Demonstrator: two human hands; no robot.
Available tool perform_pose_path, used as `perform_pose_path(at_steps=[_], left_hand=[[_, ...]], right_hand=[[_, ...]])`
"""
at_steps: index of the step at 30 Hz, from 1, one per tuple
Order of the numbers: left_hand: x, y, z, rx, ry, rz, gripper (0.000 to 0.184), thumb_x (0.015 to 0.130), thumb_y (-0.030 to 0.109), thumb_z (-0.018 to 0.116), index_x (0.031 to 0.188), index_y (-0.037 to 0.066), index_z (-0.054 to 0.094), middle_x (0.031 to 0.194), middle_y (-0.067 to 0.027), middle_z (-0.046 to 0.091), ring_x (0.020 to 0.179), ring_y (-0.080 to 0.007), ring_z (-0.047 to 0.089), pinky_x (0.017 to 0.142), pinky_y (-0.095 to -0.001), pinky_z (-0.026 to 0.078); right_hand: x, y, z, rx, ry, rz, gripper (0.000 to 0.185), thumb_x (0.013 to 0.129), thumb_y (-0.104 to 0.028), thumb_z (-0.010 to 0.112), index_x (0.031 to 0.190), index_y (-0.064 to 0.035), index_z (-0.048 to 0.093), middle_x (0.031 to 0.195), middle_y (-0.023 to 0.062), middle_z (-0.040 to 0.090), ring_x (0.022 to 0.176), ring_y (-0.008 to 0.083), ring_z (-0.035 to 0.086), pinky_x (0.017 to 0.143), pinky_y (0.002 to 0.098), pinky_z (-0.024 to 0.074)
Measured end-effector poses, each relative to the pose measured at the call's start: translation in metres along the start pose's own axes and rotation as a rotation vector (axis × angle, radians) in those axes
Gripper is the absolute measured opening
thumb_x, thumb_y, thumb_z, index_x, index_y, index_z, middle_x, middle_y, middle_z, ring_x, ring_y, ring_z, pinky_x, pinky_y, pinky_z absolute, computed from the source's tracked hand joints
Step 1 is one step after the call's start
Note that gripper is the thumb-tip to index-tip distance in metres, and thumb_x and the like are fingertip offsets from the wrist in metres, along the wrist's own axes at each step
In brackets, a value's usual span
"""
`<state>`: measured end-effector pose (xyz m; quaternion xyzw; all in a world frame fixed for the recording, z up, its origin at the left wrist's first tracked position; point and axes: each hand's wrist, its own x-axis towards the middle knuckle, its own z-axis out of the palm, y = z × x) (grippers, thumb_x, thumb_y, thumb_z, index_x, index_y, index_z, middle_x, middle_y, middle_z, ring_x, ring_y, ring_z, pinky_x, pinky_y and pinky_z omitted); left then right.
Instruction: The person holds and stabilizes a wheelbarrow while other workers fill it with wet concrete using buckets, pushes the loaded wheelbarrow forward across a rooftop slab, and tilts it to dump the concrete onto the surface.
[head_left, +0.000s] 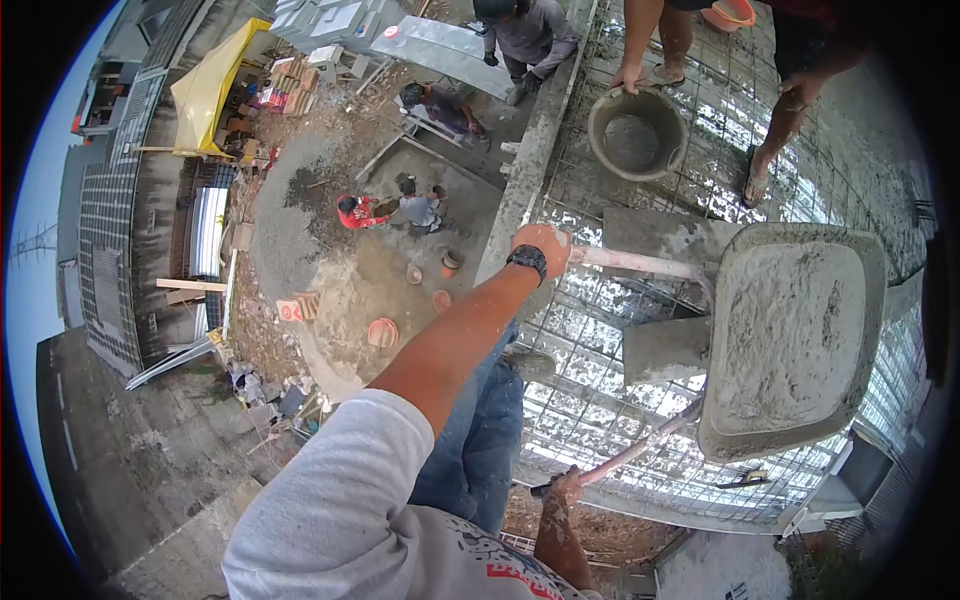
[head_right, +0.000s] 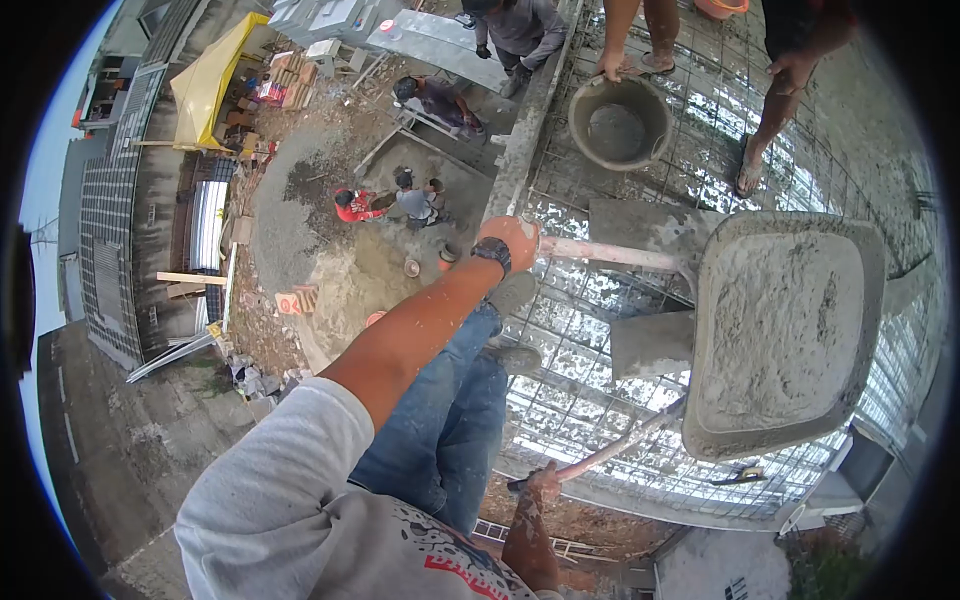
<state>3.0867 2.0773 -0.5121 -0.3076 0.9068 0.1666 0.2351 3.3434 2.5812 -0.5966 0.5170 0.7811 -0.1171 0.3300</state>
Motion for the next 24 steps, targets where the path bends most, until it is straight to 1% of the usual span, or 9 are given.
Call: perform_pose_path(at_steps=[2,5,8,11,14,17,20,22,24], left_hand=[[-0.011,0.004,-0.010,0.028,0.009,0.050,0.027,0.088,0.026,0.044,0.096,0.012,0.066,0.098,-0.0152,0.068,0.094,-0.0332,0.065,0.080,-0.0455,0.052],[-0.012,0.004,-0.008,0.055,0.025,0.071,0.027,0.087,0.026,0.045,0.098,0.013,0.066,0.100,-0.0145,0.068,0.092,-0.0336,0.065,0.080,-0.0456,0.052],[-0.008,0.000,-0.001,0.109,0.050,0.121,0.026,0.087,0.026,0.046,0.100,0.013,0.065,0.098,-0.0154,0.068,0.091,-0.0333,0.065,0.079,-0.0456,0.052],[-0.012,0.002,-0.004,0.164,0.043,0.154,0.026,0.085,0.026,0.048,0.101,0.013,0.065,0.095,-0.0159,0.068,0.090,-0.0335,0.066,0.078,-0.0454,0.052],[-0.009,0.006,-0.008,0.133,-0.015,0.061,0.033,0.088,0.032,0.047,0.102,0.009,0.066,0.098,-0.0156,0.068,0.094,-0.0308,0.066,0.082,-0.0428,0.052],[-0.002,0.001,0.003,0.119,0.025,0.044,0.040,0.090,0.036,0.044,0.096,0.005,0.069,0.098,-0.0168,0.068,0.095,-0.0308,0.065,0.085,-0.0416,0.052],[0.010,-0.008,0.026,0.101,0.119,0.066,0.043,0.089,0.036,0.043,0.087,0.003,0.071,0.094,-0.0192,0.068,0.092,-0.0336,0.065,0.085,-0.0416,0.051],[0.009,-0.008,0.022,0.137,0.106,0.099,0.043,0.088,0.036,0.044,0.085,0.003,0.071,0.094,-0.0199,0.068,0.092,-0.0337,0.065,0.085,-0.0417,0.051],[0.005,-0.005,0.016,0.224,0.030,0.130,0.037,0.085,0.034,0.048,0.100,0.005,0.066,0.098,-0.0195,0.067,0.094,-0.0340,0.065,0.083,-0.0425,0.052]], right_hand=[[-0.004,-0.001,-0.003,-0.035,-0.005,-0.036,0.072,0.074,-0.059,0.062,0.091,0.0110,0.066,0.089,0.0221,0.067,0.081,0.0355,0.064,0.072,0.0477,0.0486],[-0.030,-0.018,-0.016,0.024,-0.031,0.044,0.072,0.073,-0.059,0.063,0.093,0.0103,0.066,0.091,0.0226,0.067,0.083,0.0365,0.064,0.074,0.0479,0.0486],[-0.051,-0.033,-0.027,-0.101,-0.012,0.046,0.075,0.074,-0.060,0.063,0.095,0.0112,0.065,0.091,0.0246,0.066,0.088,0.0365,0.063,0.078,0.0478,0.0477],[0.009,0.005,0.009,-0.268,0.162,-0.040,0.059,0.077,-0.057,0.059,0.077,0.0012,0.067,0.070,0.0127,0.063,0.066,0.0246,0.059,0.064,0.0433,0.0456],[-0.034,-0.007,-0.021,-0.135,-0.080,-0.324,0.064,0.076,-0.063,0.058,0.085,-0.0008,0.068,0.072,0.0142,0.063,0.068,0.0272,0.059,0.068,0.0463,0.0449],[-0.029,-0.015,-0.013,-0.280,0.074,-0.066,0.066,0.078,-0.065,0.056,0.092,-0.0023,0.068,0.077,0.0158,0.065,0.072,0.0284,0.061,0.070,0.0452,0.0462],[-0.057,-0.033,-0.029,-0.119,0.031,0.006,0.077,0.075,-0.064,0.061,0.101,0.0089,0.065,0.101,0.0232,0.066,0.094,0.0359,0.063,0.085,0.0467,0.0475],[-0.046,-0.025,-0.018,-0.113,0.095,-0.018,0.076,0.075,-0.063,0.063,0.100,0.0089,0.065,0.100,0.0238,0.066,0.093,0.0355,0.063,0.083,0.0463,0.0483],[-0.038,-0.016,-0.015,-0.161,0.092,-0.098,0.075,0.075,-0.061,0.065,0.100,0.0091,0.065,0.099,0.0244,0.066,0.091,0.0355,0.063,0.082,0.0460,0.0488]])
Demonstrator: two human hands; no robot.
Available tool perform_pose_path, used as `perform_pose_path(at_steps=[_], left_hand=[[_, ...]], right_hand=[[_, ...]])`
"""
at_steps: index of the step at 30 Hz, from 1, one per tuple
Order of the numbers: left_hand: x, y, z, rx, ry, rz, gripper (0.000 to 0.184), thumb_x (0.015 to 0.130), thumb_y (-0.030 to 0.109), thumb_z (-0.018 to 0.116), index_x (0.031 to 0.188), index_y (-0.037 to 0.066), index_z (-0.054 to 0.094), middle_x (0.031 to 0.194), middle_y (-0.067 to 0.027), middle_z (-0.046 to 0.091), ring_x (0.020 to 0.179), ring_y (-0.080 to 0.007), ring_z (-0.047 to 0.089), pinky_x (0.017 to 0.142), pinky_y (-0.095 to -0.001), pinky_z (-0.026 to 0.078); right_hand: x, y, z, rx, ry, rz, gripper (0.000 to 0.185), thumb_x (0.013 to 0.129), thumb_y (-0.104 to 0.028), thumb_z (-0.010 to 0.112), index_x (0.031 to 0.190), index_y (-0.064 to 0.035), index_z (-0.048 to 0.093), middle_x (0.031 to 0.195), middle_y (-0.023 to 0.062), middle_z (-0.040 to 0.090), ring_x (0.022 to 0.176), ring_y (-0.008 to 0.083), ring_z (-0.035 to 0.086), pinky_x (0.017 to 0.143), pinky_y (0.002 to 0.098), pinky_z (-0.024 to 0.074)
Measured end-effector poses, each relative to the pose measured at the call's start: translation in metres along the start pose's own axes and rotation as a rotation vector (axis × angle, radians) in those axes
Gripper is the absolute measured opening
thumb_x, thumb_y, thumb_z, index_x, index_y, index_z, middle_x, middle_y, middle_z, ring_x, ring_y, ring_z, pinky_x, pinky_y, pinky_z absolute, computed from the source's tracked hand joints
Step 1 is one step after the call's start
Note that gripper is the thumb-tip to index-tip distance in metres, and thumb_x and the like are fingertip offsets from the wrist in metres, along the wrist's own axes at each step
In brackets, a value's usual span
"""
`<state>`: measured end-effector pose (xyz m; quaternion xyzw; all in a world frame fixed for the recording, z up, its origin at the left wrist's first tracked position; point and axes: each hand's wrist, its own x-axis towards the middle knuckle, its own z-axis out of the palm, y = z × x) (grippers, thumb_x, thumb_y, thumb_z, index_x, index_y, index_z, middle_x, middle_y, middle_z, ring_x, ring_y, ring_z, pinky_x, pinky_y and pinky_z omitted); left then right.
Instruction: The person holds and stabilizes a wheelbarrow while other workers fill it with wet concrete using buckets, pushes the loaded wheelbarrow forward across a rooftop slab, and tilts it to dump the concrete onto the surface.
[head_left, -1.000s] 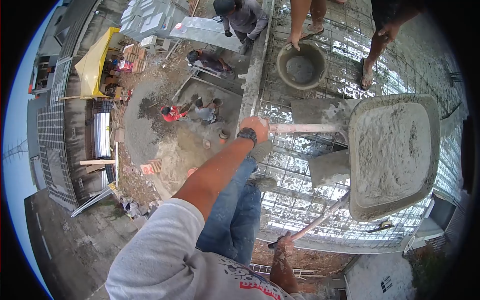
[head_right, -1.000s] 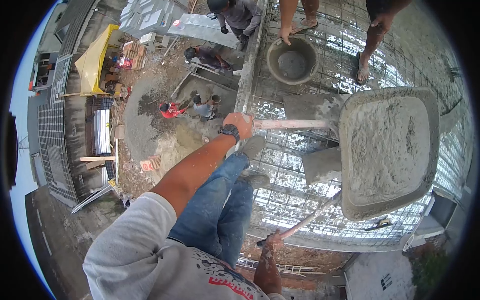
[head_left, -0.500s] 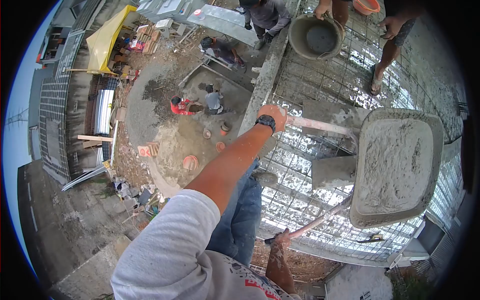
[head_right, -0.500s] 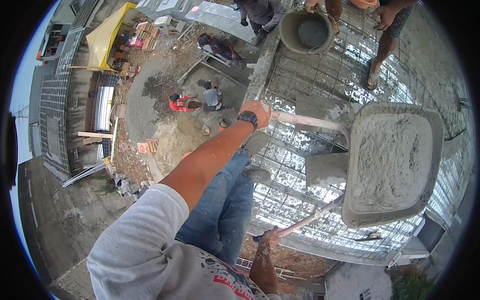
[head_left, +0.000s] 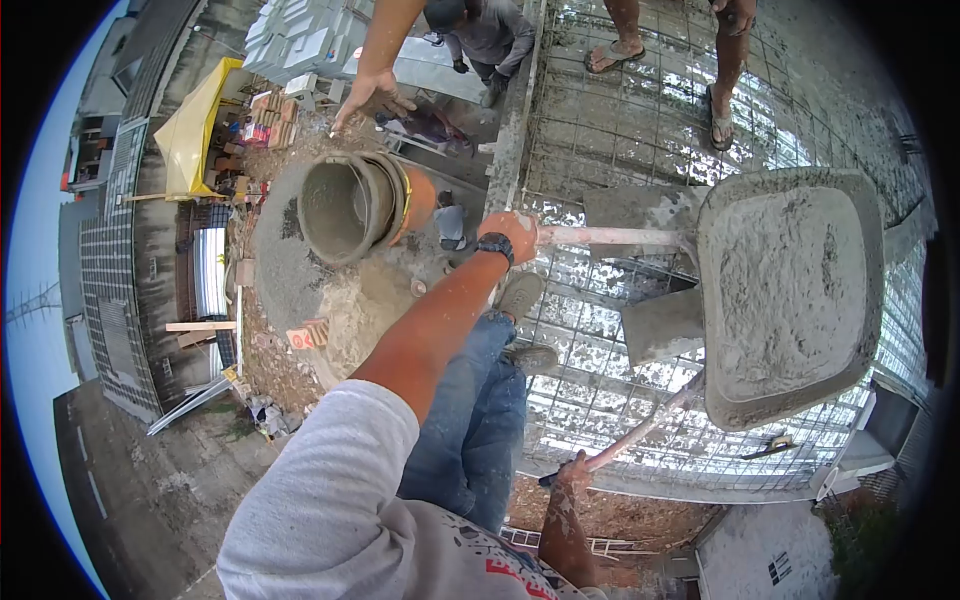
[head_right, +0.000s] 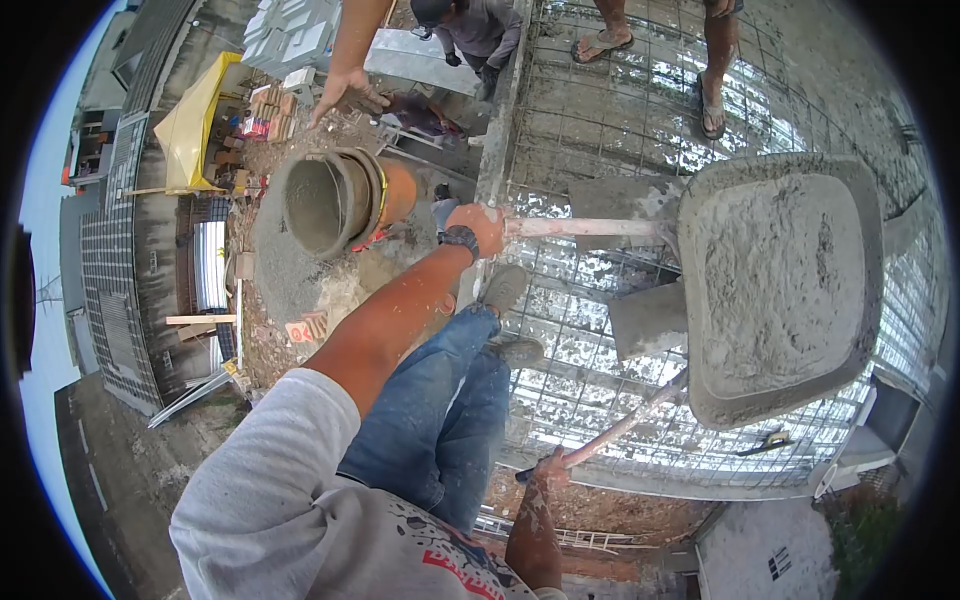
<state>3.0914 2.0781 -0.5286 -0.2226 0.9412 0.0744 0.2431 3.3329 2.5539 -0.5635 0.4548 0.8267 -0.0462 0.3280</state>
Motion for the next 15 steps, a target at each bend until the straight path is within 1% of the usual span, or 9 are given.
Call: perform_pose_path(at_steps=[1,2,3,5,8,10,11,14,15], left_hand=[[-0.003,0.002,-0.008,0.041,-0.038,0.020,0.038,0.084,0.033,0.050,0.108,0.006,0.063,0.100,-0.0193,0.067,0.095,-0.0341,0.065,0.083,-0.0429,0.052],[-0.006,0.005,-0.017,0.083,-0.076,0.040,0.042,0.083,0.032,0.052,0.115,0.007,0.061,0.102,-0.0191,0.067,0.096,-0.0342,0.064,0.082,-0.0433,0.052],[-0.010,0.009,-0.030,0.111,-0.149,0.047,0.050,0.081,0.031,0.055,0.126,0.012,0.053,0.104,-0.0172,0.066,0.098,-0.0340,0.064,0.081,-0.0435,0.052],[-0.012,0.010,-0.030,0.128,-0.102,0.053,0.049,0.079,0.031,0.057,0.124,0.012,0.055,0.102,-0.0171,0.066,0.097,-0.0338,0.064,0.080,-0.0431,0.053],[-0.011,0.012,-0.035,0.073,-0.099,0.047,0.046,0.077,0.032,0.058,0.118,0.011,0.059,0.100,-0.0187,0.066,0.096,-0.0350,0.064,0.081,-0.0442,0.052],[-0.007,0.008,-0.023,0.047,-0.080,0.025,0.043,0.077,0.034,0.058,0.111,0.009,0.062,0.099,-0.0216,0.066,0.094,-0.0368,0.064,0.082,-0.0459,0.051],[-0.006,0.009,-0.027,0.052,-0.115,0.031,0.040,0.079,0.034,0.056,0.108,0.007,0.063,0.098,-0.0226,0.066,0.093,-0.0372,0.065,0.082,-0.0462,0.052],[-0.011,0.014,-0.034,-0.003,-0.082,-0.044,0.041,0.079,0.036,0.054,0.106,0.006,0.063,0.097,-0.0233,0.066,0.091,-0.0378,0.065,0.081,-0.0463,0.052],[-0.006,0.010,-0.021,0.065,-0.033,0.010,0.044,0.080,0.038,0.054,0.109,0.006,0.062,0.099,-0.0245,0.065,0.094,-0.0380,0.064,0.083,-0.0467,0.051]], right_hand=[[-0.003,0.000,-0.004,-0.044,-0.032,-0.074,0.074,0.075,-0.060,0.065,0.100,0.0094,0.065,0.098,0.0247,0.066,0.090,0.0357,0.063,0.082,0.0459,0.0490],[-0.006,-0.002,-0.008,-0.042,-0.043,-0.073,0.074,0.075,-0.060,0.066,0.101,0.0096,0.064,0.098,0.0248,0.066,0.090,0.0360,0.064,0.081,0.0460,0.0490],[-0.010,-0.005,-0.013,-0.041,-0.055,-0.073,0.074,0.075,-0.059,0.066,0.101,0.0098,0.064,0.098,0.0250,0.066,0.089,0.0364,0.064,0.081,0.0460,0.0490],[-0.025,-0.024,-0.027,0.051,-0.036,0.080,0.074,0.074,-0.059,0.067,0.102,0.0101,0.064,0.097,0.0250,0.066,0.088,0.0372,0.064,0.081,0.0463,0.0487],[-0.011,-0.011,-0.014,0.047,-0.070,0.084,0.085,0.073,-0.069,0.059,0.108,0.0083,0.062,0.101,0.0235,0.065,0.093,0.0346,0.063,0.083,0.0441,0.0491],[-0.012,-0.010,-0.016,0.054,-0.081,0.058,0.085,0.073,-0.070,0.059,0.106,0.0077,0.063,0.100,0.0235,0.065,0.091,0.0343,0.064,0.083,0.0446,0.0492],[-0.016,-0.014,-0.020,0.059,-0.087,0.043,0.084,0.073,-0.070,0.059,0.106,0.0075,0.064,0.100,0.0235,0.065,0.091,0.0342,0.064,0.083,0.0449,0.0492],[-0.033,-0.030,-0.037,0.010,-0.088,0.114,0.082,0.076,-0.068,0.058,0.108,0.0067,0.063,0.102,0.0243,0.065,0.094,0.0352,0.064,0.085,0.0461,0.0484],[-0.036,-0.029,-0.043,0.002,-0.102,0.072,0.080,0.077,-0.067,0.057,0.109,0.0063,0.063,0.104,0.0248,0.064,0.096,0.0361,0.063,0.086,0.0464,0.0480]])
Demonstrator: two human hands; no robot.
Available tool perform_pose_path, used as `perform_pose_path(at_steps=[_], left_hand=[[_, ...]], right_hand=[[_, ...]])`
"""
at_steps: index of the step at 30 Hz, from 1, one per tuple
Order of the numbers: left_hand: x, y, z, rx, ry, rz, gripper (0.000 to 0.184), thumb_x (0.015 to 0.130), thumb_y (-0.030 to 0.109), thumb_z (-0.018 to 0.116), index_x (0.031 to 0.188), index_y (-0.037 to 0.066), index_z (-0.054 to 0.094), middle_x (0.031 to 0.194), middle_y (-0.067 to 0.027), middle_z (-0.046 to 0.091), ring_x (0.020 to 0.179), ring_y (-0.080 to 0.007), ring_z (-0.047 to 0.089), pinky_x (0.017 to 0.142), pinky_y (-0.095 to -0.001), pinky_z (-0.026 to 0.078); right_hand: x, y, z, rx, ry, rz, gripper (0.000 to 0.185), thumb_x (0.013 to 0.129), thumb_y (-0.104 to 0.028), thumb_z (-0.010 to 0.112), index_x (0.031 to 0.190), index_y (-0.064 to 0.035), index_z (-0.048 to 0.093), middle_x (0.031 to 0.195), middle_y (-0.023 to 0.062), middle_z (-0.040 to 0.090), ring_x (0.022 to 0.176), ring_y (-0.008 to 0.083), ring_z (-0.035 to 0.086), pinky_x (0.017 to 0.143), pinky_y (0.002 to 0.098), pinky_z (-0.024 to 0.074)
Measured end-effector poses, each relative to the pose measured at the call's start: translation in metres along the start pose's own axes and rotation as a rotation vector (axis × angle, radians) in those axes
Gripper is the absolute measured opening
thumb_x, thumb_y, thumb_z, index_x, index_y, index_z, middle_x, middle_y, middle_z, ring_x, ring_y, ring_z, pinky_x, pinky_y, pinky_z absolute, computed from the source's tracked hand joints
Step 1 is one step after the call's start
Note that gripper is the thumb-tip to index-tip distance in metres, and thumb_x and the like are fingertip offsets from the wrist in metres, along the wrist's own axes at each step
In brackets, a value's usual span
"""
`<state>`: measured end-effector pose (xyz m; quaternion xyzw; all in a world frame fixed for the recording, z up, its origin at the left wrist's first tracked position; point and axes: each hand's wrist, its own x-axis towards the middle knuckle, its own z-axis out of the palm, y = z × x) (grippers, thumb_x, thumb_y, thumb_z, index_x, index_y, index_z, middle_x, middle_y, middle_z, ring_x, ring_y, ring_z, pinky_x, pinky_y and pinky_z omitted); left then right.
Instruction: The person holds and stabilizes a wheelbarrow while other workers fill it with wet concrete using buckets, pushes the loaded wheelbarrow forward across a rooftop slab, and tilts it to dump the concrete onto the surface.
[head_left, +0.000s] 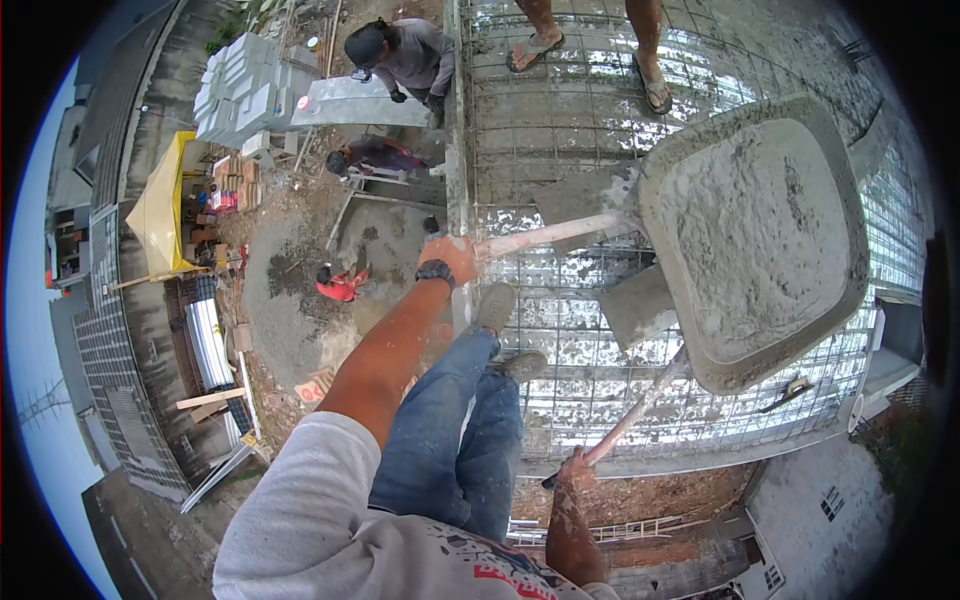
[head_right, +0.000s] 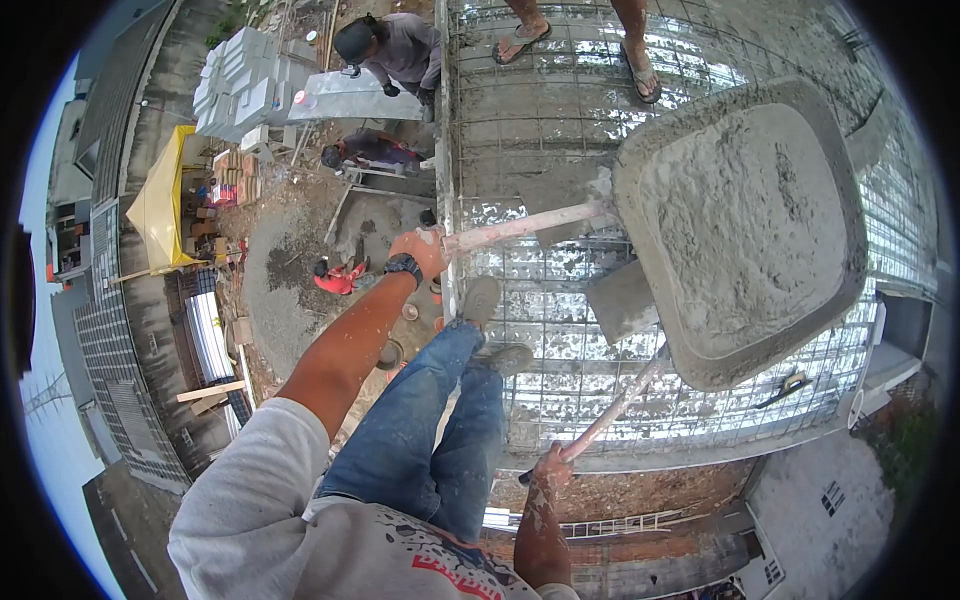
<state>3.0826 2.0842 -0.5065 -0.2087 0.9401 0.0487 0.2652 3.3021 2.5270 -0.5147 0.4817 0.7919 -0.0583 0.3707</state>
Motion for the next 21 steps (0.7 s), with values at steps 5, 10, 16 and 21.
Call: perform_pose_path(at_steps=[5,10,16,21], left_hand=[[0.001,0.002,0.001,0.024,-0.063,-0.006,0.052,0.079,0.041,0.055,0.118,0.007,0.059,0.104,-0.0241,0.064,0.098,-0.0385,0.062,0.087,-0.0464,0.050],[-0.001,0.007,-0.007,0.034,-0.103,-0.054,0.058,0.078,0.045,0.057,0.123,0.008,0.056,0.109,-0.0253,0.062,0.102,-0.0389,0.061,0.089,-0.0452,0.049],[-0.005,0.013,-0.013,0.106,-0.087,-0.034,0.061,0.079,0.050,0.057,0.122,0.007,0.056,0.109,-0.0267,0.062,0.101,-0.0393,0.061,0.088,-0.0453,0.050],[-0.007,0.019,-0.015,0.132,-0.083,-0.058,0.062,0.077,0.051,0.058,0.121,0.007,0.057,0.104,-0.0259,0.064,0.098,-0.0389,0.063,0.087,-0.0452,0.050]], right_hand=[[0.015,0.012,0.009,0.083,-0.054,-0.014,0.074,0.080,-0.061,0.057,0.117,0.0043,0.058,0.111,0.0269,0.061,0.105,0.0403,0.059,0.091,0.0478,0.0453],[0.006,0.001,-0.001,0.155,-0.006,0.055,0.078,0.073,-0.058,0.068,0.118,0.0045,0.057,0.108,0.0259,0.062,0.100,0.0410,0.061,0.088,0.0473,0.0483],[0.001,-0.001,-0.002,0.226,0.012,0.067,0.075,0.073,-0.054,0.068,0.118,0.0038,0.057,0.108,0.0258,0.062,0.100,0.0407,0.061,0.086,0.0479,0.0485],[0.021,0.013,0.024,0.291,0.059,0.015,0.069,0.072,-0.049,0.069,0.116,0.0030,0.057,0.103,0.0248,0.064,0.094,0.0402,0.064,0.082,0.0475,0.0502]])
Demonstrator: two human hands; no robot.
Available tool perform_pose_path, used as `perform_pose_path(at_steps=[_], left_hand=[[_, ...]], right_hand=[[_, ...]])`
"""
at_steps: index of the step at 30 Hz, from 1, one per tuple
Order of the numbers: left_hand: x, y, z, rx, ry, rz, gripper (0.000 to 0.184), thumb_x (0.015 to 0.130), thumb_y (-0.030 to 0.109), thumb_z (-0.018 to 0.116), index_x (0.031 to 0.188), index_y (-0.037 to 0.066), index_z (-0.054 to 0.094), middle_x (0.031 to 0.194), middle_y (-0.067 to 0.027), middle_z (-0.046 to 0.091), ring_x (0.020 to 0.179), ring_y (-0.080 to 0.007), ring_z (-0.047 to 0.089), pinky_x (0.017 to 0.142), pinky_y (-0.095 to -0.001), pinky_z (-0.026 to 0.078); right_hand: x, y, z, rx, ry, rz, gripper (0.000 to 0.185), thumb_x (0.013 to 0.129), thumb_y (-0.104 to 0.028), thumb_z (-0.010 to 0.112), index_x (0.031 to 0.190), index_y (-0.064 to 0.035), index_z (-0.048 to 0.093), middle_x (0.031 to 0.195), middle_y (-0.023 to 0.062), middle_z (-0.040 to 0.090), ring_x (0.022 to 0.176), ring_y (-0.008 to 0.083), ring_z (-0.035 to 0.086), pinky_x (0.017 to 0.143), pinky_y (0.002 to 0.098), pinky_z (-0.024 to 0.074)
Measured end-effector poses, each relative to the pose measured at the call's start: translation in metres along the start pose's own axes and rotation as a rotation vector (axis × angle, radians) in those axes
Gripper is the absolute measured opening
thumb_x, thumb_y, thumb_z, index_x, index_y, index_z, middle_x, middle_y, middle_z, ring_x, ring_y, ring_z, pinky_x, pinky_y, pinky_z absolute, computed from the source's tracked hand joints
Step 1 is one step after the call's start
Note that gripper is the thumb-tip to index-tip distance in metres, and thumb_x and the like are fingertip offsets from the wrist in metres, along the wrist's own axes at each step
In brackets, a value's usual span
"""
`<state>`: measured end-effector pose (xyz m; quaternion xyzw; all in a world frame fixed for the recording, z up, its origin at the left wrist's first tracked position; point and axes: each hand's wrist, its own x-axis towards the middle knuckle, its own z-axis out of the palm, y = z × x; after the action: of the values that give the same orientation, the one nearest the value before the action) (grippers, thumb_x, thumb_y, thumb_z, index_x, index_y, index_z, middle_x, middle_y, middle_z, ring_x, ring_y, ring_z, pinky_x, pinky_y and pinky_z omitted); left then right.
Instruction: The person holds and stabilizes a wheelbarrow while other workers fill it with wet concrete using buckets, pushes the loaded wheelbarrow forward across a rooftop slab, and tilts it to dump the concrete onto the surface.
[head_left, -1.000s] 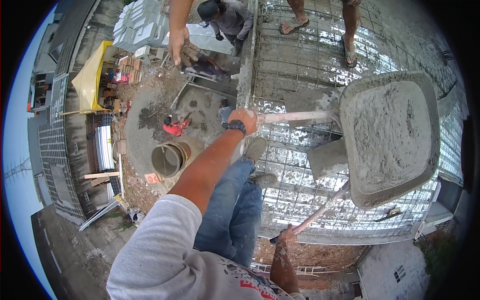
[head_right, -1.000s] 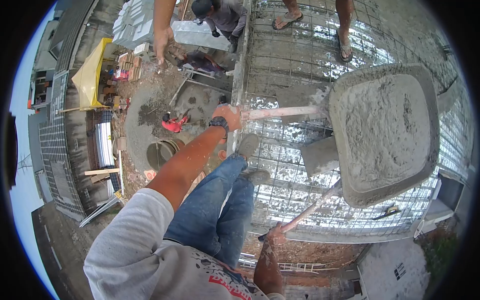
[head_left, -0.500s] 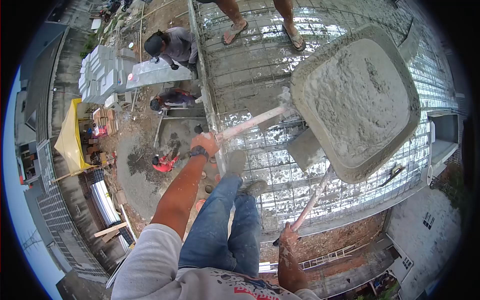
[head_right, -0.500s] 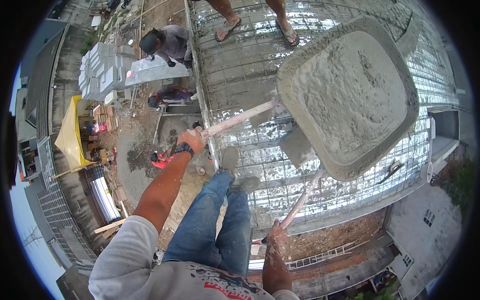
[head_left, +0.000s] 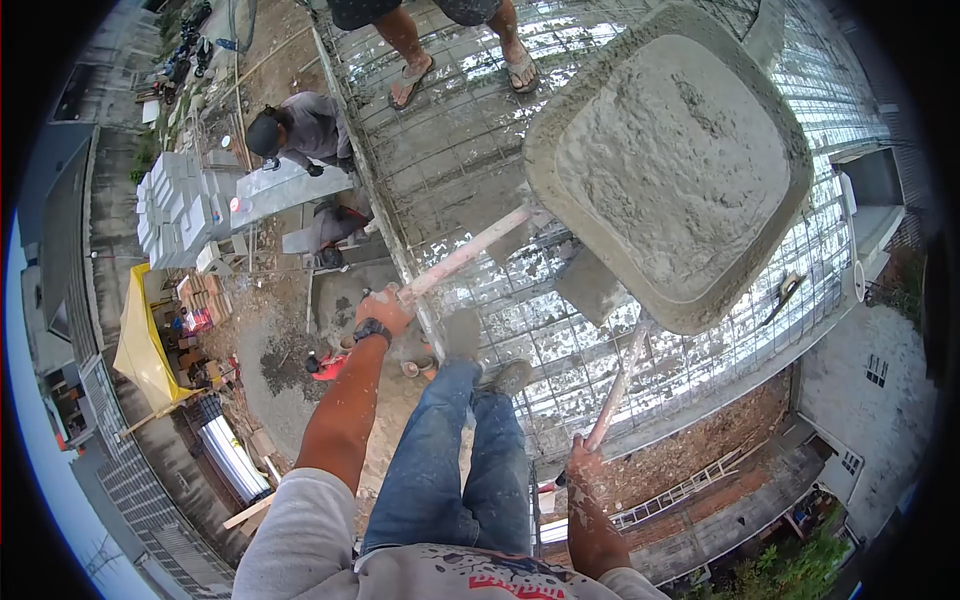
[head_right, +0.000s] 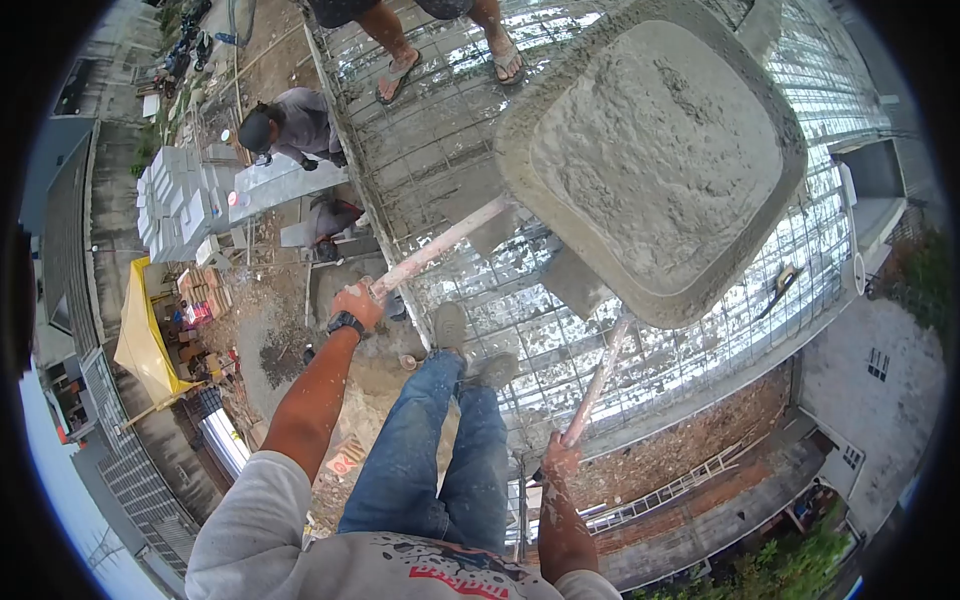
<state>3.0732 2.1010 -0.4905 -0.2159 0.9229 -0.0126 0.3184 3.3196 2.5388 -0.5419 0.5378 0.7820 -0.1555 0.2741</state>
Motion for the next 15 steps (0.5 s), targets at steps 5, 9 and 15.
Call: perform_pose_path(at_steps=[5,9,15], left_hand=[[0.001,0.005,-0.002,-0.028,0.067,0.061,0.058,0.076,0.051,0.061,0.118,0.010,0.059,0.100,-0.0233,0.066,0.095,-0.0375,0.064,0.084,-0.0459,0.051],[0.015,-0.011,0.030,0.049,0.128,0.033,0.058,0.076,0.053,0.061,0.118,0.013,0.059,0.100,-0.0218,0.066,0.094,-0.0370,0.064,0.083,-0.0458,0.051],[0.009,0.002,0.012,0.029,0.056,0.051,0.058,0.077,0.051,0.059,0.117,0.009,0.059,0.102,-0.0217,0.066,0.095,-0.0376,0.064,0.085,-0.0458,0.050]], right_hand=[[-0.020,-0.020,-0.033,0.107,-0.122,-0.012,0.075,0.075,-0.048,0.069,0.121,0.0086,0.052,0.104,0.0304,0.062,0.099,0.0439,0.061,0.084,0.0473,0.0483],[-0.005,0.000,-0.003,0.055,0.008,-0.037,0.068,0.075,-0.044,0.070,0.117,0.0072,0.055,0.102,0.0290,0.063,0.096,0.0435,0.062,0.082,0.0470,0.0488],[-0.014,-0.011,-0.018,0.133,-0.038,0.013,0.064,0.074,-0.042,0.071,0.115,0.0046,0.057,0.103,0.0281,0.063,0.095,0.0427,0.062,0.082,0.0469,0.0487]])
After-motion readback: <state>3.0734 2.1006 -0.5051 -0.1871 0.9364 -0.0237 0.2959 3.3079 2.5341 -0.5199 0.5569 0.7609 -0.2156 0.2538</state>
